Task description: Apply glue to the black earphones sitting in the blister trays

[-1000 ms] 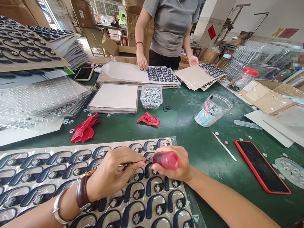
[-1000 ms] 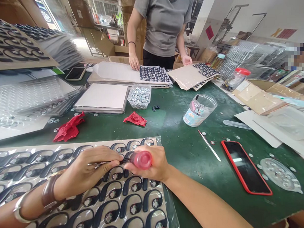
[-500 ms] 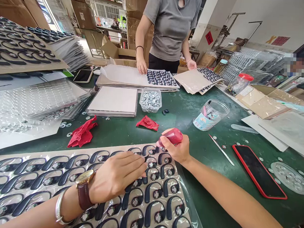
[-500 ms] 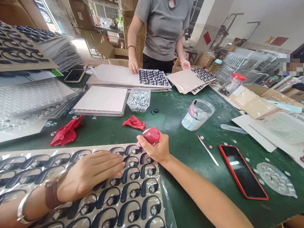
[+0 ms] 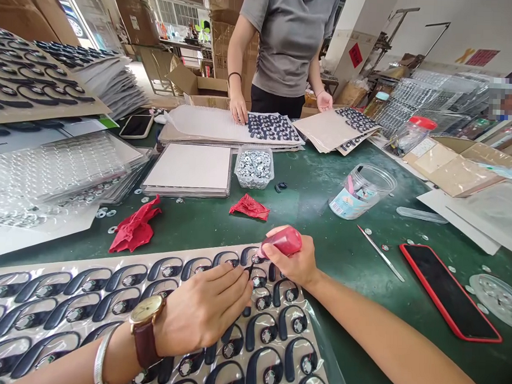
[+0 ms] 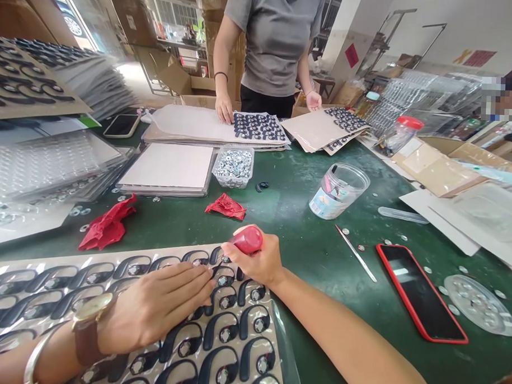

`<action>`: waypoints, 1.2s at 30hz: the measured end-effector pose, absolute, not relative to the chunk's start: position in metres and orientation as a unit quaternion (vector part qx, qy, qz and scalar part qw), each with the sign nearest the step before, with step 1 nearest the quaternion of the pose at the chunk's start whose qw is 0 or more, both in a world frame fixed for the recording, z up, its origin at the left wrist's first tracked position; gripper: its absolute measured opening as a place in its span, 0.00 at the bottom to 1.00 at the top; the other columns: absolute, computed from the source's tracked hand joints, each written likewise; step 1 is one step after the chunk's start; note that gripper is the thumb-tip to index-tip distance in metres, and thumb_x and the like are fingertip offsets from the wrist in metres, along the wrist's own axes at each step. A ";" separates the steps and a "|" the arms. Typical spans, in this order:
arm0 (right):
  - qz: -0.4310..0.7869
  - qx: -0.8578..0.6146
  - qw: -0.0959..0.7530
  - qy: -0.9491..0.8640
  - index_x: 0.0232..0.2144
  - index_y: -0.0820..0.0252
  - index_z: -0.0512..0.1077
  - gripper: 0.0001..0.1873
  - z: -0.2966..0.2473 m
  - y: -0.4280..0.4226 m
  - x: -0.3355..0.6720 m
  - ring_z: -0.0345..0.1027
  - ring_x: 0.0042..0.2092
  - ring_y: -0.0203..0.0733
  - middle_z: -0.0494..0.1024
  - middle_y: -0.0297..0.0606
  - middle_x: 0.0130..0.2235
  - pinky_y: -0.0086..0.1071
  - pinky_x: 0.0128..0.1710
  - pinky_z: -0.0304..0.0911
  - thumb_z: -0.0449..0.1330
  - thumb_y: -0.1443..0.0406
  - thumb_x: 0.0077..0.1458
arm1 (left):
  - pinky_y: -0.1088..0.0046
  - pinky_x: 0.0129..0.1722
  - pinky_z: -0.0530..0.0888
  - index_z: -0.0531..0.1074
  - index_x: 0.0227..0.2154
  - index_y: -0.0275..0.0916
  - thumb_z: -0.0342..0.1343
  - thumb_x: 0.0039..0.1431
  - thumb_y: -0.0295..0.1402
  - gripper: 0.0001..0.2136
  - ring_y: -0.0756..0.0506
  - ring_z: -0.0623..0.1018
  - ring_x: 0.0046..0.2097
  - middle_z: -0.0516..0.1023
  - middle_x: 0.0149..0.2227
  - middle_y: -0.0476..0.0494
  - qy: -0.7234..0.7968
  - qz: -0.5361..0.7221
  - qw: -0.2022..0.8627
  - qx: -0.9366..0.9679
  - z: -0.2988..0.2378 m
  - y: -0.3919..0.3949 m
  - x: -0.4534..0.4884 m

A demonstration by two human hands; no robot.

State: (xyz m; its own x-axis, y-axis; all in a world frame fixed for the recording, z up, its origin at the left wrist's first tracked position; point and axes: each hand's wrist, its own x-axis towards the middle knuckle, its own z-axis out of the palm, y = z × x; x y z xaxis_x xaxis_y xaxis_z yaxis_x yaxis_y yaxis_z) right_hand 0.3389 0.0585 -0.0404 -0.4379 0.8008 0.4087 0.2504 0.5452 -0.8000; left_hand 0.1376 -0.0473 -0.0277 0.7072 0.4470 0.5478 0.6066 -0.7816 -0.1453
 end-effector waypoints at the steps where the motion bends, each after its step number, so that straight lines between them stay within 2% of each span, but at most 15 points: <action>1: 0.326 -0.335 0.409 -0.784 0.31 0.57 0.73 0.11 -0.039 0.058 0.339 0.74 0.27 0.39 0.80 0.35 0.26 0.31 0.34 0.71 0.64 0.56 0.53 | 0.63 0.48 0.74 0.74 0.43 0.28 0.41 0.67 0.22 0.15 0.42 0.79 0.45 0.80 0.41 0.37 -0.288 -0.251 0.160 -0.910 -0.026 -0.047 0.138; 12: 0.200 -0.310 0.449 -0.814 0.28 0.58 0.72 0.10 -0.038 0.060 0.340 0.74 0.28 0.38 0.80 0.37 0.30 0.30 0.32 0.69 0.62 0.58 0.56 | 0.66 0.44 0.76 0.73 0.42 0.31 0.40 0.68 0.23 0.15 0.45 0.79 0.42 0.81 0.39 0.40 -0.301 -0.271 0.150 -0.902 -0.018 -0.044 0.142; 17: 0.215 -0.319 0.446 -0.808 0.28 0.58 0.72 0.10 -0.037 0.059 0.342 0.74 0.27 0.37 0.80 0.36 0.29 0.30 0.31 0.69 0.62 0.58 0.55 | 0.67 0.40 0.78 0.72 0.42 0.32 0.39 0.70 0.25 0.15 0.45 0.80 0.39 0.81 0.36 0.41 -0.313 -0.282 0.127 -0.898 -0.013 -0.040 0.143; 22: 0.232 -0.310 0.470 -0.794 0.28 0.58 0.72 0.08 -0.039 0.059 0.342 0.73 0.27 0.37 0.79 0.36 0.29 0.31 0.30 0.69 0.63 0.59 0.53 | 0.67 0.41 0.78 0.71 0.44 0.32 0.39 0.70 0.26 0.14 0.45 0.81 0.39 0.81 0.36 0.40 -0.318 -0.281 0.121 -0.897 -0.014 -0.041 0.143; 29: 0.225 -0.323 0.448 -0.802 0.27 0.59 0.73 0.10 -0.038 0.060 0.343 0.71 0.26 0.37 0.78 0.37 0.27 0.31 0.30 0.69 0.62 0.59 0.54 | 0.68 0.41 0.77 0.71 0.44 0.32 0.39 0.70 0.27 0.15 0.45 0.80 0.38 0.80 0.36 0.40 -0.317 -0.284 0.115 -0.898 -0.012 -0.040 0.143; 36: 0.238 -0.329 0.427 -0.808 0.27 0.60 0.73 0.12 -0.037 0.059 0.344 0.69 0.23 0.36 0.75 0.35 0.22 0.30 0.27 0.67 0.61 0.58 0.56 | 0.67 0.43 0.76 0.72 0.46 0.32 0.45 0.66 0.25 0.12 0.44 0.79 0.41 0.80 0.39 0.38 -0.329 -0.298 0.063 -0.894 -0.018 -0.039 0.138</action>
